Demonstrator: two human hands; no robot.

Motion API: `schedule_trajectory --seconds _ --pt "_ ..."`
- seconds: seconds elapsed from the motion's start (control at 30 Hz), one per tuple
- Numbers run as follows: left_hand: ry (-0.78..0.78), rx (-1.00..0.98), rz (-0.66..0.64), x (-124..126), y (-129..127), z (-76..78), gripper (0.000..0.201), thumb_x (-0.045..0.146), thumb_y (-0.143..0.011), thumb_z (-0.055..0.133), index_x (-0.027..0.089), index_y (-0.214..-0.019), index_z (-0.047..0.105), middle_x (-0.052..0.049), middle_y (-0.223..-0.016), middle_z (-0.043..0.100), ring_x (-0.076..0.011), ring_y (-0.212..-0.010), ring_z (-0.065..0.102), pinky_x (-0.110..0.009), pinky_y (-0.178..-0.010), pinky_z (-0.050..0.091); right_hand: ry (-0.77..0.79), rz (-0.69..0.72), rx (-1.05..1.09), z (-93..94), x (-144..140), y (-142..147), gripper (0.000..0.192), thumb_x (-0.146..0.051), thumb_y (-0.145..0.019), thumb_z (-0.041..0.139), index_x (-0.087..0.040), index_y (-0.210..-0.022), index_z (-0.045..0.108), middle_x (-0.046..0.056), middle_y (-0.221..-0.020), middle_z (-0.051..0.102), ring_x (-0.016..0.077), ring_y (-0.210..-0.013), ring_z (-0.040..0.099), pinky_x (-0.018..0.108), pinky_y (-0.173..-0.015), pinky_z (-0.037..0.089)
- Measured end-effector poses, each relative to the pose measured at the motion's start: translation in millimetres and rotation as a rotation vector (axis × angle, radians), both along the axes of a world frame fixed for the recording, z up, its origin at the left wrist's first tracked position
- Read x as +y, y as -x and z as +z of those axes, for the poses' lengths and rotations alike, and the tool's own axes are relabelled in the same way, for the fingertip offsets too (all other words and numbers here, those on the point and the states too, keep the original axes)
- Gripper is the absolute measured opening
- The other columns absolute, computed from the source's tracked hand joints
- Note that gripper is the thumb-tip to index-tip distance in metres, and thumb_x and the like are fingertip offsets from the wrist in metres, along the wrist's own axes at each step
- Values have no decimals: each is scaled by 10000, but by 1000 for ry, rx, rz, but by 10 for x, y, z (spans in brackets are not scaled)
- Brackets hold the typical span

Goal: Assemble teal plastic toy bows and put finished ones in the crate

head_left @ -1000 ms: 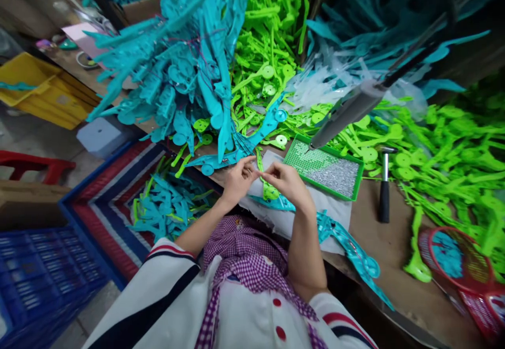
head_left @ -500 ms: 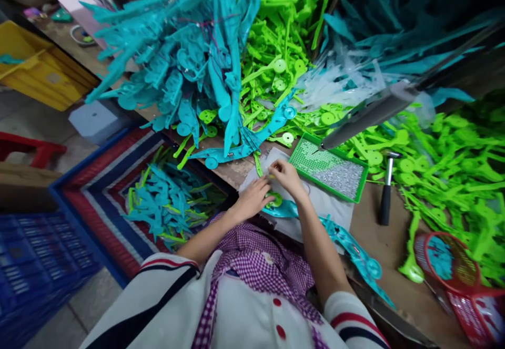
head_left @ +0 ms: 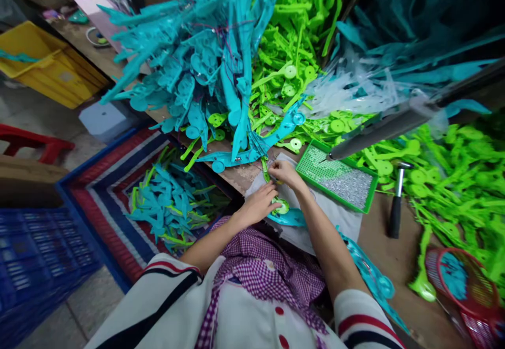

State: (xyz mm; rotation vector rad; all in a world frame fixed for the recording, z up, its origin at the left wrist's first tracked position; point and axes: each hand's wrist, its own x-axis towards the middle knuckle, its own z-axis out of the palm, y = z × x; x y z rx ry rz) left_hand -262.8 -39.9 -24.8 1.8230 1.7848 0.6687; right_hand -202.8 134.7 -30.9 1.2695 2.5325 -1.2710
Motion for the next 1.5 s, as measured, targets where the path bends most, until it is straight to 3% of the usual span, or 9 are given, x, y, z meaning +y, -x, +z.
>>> schedule_trajectory --seconds 0.17,0.4,0.6,0.93,1.17,1.37,1.5 --pt "-2 22 -1 -1 2 -5 288 404 -977 565 169 -1140 593 -144 -1438 556 -276 -1481 372 -447 -1191 403 -31 29 -129 40 -2 50 181 -328 -764 583 -168 -797 661 3 -732 682 131 -692 587 217 -589 354" --pt "-32 107 10 2 -9 26 266 393 -939 633 159 -1060 600 -144 -1307 621 -297 -1352 521 -443 -1127 467 -124 130 -287 245 -8 203 202 -291 -789 594 -178 -909 712 88 -901 743 193 -813 649 252 -621 326" --pt "-65 142 -6 6 -4 6 265 396 -945 621 152 -1045 594 -143 -1288 630 -308 -1311 551 -469 -1110 476 -94 173 -291 229 40 240 136 -251 -776 628 -160 -850 697 79 -812 716 187 -761 625 255 -607 311" --pt "-86 128 -17 -54 -103 -22 267 401 -949 620 160 -1062 596 -138 -1274 629 -302 -1411 466 -442 -1125 476 35 104 -64 77 -66 -15 56 -216 -845 566 -171 -864 595 -17 -682 646 109 -583 566 205 -572 384" --pt "-89 159 -22 -51 -93 -42 292 405 -934 644 153 -1076 603 -138 -1275 631 -305 -1437 437 -436 -1161 445 123 133 -63 59 8 30 134 -230 -858 598 -181 -738 567 -37 -563 611 93 -488 539 197 -530 389" --pt "-97 152 -40 -61 -104 -56 315 396 -942 632 124 -1097 600 -175 -1336 605 -318 -1445 423 -444 -1159 442 184 256 -186 100 111 136 405 -220 -862 620 -170 -471 526 -13 -421 543 79 -432 510 185 -504 377" --pt "-70 134 -33 -28 -105 -58 289 378 -938 639 131 -1085 614 -183 -1325 611 -324 -1436 433 -475 -1149 443 166 249 -226 112 105 147 362 -244 -858 633 -170 -515 545 -19 -420 542 82 -434 512 182 -485 372"
